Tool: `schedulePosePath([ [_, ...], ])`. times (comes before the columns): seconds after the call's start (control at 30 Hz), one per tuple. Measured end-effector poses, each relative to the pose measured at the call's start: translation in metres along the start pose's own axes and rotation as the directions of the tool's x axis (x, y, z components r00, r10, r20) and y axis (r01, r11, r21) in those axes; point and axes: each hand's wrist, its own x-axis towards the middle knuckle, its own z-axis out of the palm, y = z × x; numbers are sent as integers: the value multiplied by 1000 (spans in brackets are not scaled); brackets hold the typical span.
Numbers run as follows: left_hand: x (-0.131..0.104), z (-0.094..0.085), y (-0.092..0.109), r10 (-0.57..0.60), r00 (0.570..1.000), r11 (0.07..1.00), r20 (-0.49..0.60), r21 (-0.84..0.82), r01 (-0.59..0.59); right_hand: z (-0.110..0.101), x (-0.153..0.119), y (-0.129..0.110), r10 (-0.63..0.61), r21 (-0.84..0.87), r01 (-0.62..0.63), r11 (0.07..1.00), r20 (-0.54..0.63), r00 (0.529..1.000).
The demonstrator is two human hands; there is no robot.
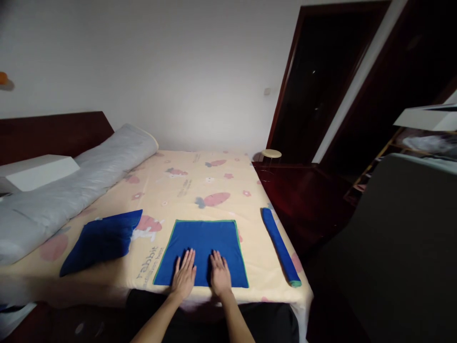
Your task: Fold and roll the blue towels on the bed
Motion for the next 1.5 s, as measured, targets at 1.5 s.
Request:
schedulePosePath([
  [1.5, 57, 12, -76, 112, 991, 994, 71, -17, -111, 3, 63, 69, -74, -7, 74, 997, -117, 990],
])
